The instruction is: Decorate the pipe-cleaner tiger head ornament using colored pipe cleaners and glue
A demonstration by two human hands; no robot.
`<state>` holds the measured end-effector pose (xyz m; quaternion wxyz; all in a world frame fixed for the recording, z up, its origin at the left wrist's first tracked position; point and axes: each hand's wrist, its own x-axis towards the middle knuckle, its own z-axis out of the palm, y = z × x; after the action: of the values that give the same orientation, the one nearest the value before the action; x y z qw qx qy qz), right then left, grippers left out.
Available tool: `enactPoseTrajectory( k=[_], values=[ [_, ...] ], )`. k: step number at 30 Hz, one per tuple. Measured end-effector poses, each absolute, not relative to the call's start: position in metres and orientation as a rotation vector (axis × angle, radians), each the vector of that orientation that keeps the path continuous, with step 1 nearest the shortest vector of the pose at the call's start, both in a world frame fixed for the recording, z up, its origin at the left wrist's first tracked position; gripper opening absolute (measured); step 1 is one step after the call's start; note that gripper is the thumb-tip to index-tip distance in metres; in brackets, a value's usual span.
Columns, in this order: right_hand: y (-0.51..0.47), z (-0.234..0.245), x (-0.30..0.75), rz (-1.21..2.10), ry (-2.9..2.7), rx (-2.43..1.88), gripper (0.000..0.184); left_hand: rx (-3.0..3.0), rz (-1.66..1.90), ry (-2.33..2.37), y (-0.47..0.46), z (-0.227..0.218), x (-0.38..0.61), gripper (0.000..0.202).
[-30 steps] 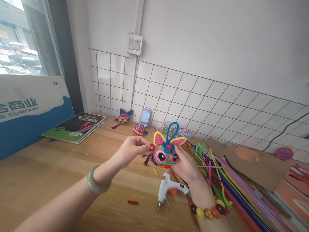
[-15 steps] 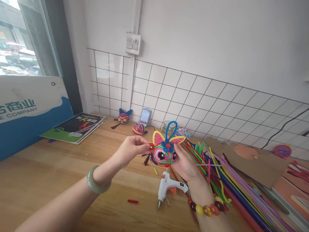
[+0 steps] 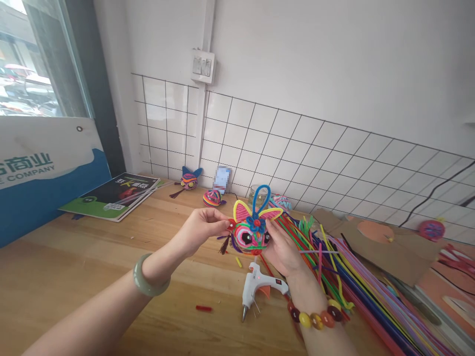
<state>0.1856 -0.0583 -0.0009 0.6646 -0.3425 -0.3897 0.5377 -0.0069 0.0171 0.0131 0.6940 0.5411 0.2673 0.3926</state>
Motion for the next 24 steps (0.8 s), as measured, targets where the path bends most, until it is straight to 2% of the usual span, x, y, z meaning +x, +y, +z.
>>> enactPoseTrajectory(
  k=[24],
  values=[
    [-0.0549,-0.0037,0.1913,1.207,-0.832,-0.876,0.024,1.253,0.892,0.591,0.0155,0.0108,-0.0066,0.03]
  ],
)
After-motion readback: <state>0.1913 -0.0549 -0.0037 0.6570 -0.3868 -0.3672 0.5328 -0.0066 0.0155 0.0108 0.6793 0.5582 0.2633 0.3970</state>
